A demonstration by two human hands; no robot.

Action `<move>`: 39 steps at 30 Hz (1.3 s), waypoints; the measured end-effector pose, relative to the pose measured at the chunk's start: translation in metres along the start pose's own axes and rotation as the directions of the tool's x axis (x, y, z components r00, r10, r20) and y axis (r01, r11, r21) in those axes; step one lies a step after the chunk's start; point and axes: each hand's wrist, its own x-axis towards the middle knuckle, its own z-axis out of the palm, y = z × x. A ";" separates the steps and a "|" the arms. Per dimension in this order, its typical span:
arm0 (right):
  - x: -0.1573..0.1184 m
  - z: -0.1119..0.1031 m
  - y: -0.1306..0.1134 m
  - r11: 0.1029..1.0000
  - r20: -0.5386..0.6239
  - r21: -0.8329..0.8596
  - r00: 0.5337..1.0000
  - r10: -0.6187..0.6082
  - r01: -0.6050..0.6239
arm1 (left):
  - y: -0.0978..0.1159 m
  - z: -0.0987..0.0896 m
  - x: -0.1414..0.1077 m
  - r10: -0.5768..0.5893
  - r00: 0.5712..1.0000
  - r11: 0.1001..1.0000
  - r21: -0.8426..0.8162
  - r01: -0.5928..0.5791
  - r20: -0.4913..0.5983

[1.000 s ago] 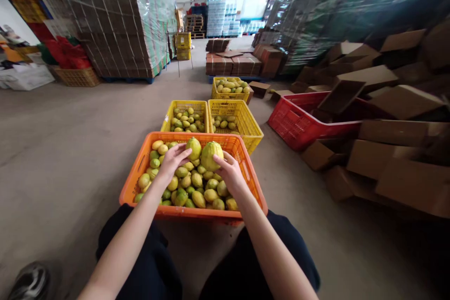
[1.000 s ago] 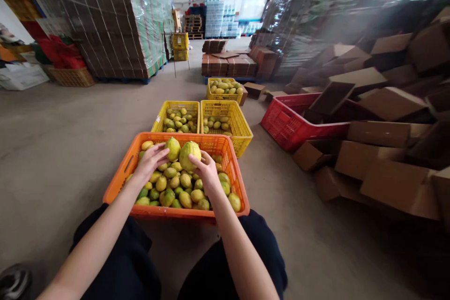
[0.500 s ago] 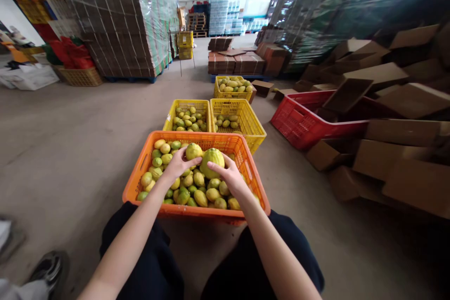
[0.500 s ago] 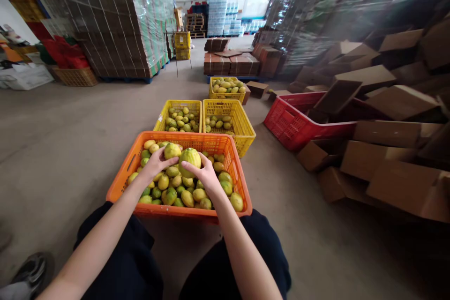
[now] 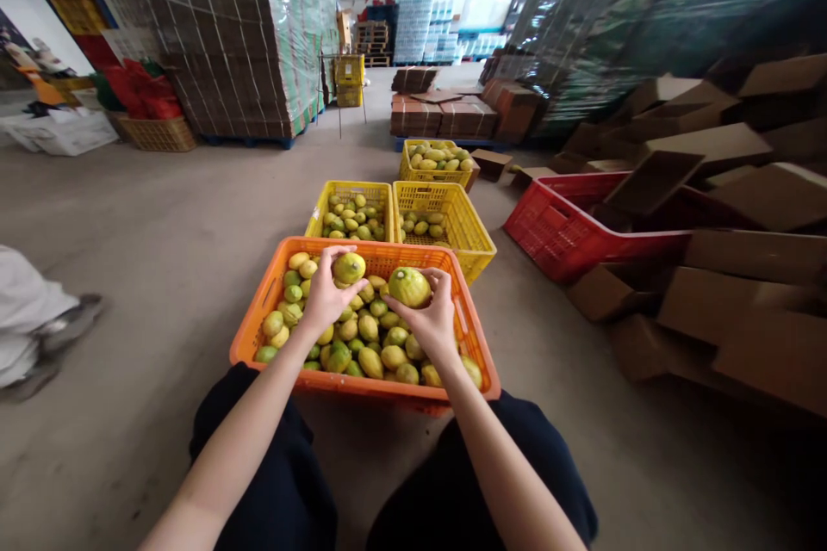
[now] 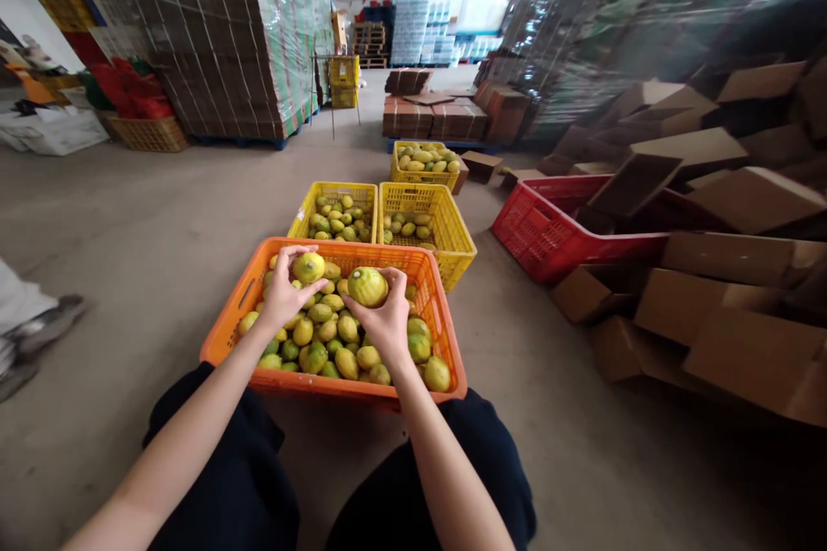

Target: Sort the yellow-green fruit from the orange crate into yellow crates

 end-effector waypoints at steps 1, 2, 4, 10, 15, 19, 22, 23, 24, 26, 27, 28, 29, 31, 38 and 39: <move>-0.001 0.000 0.000 1.000 0.001 -0.026 1.000 -0.010 0.010 | 0.000 -0.002 0.000 0.041 0.999 0.998 0.050 -0.041 0.001; -0.001 0.000 0.001 0.999 0.002 -0.038 1.000 -0.011 0.011 | 0.000 -0.003 -0.001 0.076 0.997 0.992 0.097 -0.076 0.008; -0.001 0.000 0.001 1.000 0.006 -0.019 1.000 0.005 -0.005 | 0.001 -0.006 -0.001 0.117 0.993 0.975 0.189 -0.119 0.023; 0.001 -0.002 -0.005 0.905 0.177 0.315 0.954 0.240 -0.286 | 0.013 -0.003 -0.004 -0.232 0.970 0.972 -0.029 0.234 0.072; 0.006 0.000 -0.010 0.549 0.370 0.615 0.822 0.433 -0.566 | 0.021 0.005 -0.004 -0.550 0.764 0.529 -0.568 0.631 0.338; 0.009 0.003 -0.006 0.380 0.498 0.639 0.736 0.459 -0.669 | 0.021 0.013 -0.003 -0.630 0.670 0.286 -0.685 0.670 0.393; 0.008 0.007 -0.003 0.332 0.501 0.708 0.775 0.385 -0.623 | 0.018 0.021 -0.004 -0.667 0.651 0.155 -0.786 0.598 0.363; 0.007 0.009 -0.002 0.323 0.493 0.728 0.790 0.365 -0.604 | 0.017 0.024 -0.004 -0.670 0.663 0.138 -0.822 0.553 0.333; 0.007 0.011 -0.001 0.314 0.485 0.744 0.800 0.354 -0.590 | 0.016 0.026 -0.004 -0.669 0.681 0.137 -0.850 0.508 0.299; 0.007 0.015 0.001 0.297 0.463 0.767 0.812 0.356 -0.568 | 0.015 0.030 -0.003 -0.661 0.712 0.162 -0.882 0.442 0.235; 0.007 0.017 0.001 0.288 0.449 0.778 0.815 0.366 -0.558 | 0.014 0.031 -0.002 -0.664 0.717 0.171 -0.890 0.423 0.213; 0.007 0.019 0.002 0.280 0.435 0.788 0.817 0.377 -0.549 | 0.013 0.032 -0.001 -0.673 0.712 0.168 -0.896 0.411 0.200; 0.008 0.020 0.003 0.274 0.424 0.795 0.818 0.389 -0.542 | 0.013 0.033 0.000 -0.689 0.698 0.151 -0.903 0.402 0.195; 0.009 0.024 0.005 0.269 0.411 0.801 0.818 0.401 -0.535 | 0.013 0.035 0.002 -0.720 0.661 0.082 -0.921 0.382 0.210; 0.012 0.035 0.009 0.266 0.415 0.797 0.812 0.410 -0.542 | 0.012 0.036 0.004 -0.743 0.625 0.029 -0.921 0.389 0.240; 0.012 0.035 0.010 0.254 0.415 0.800 0.807 0.420 -0.544 | 0.011 0.036 0.004 -0.739 0.635 0.070 -0.912 0.404 0.224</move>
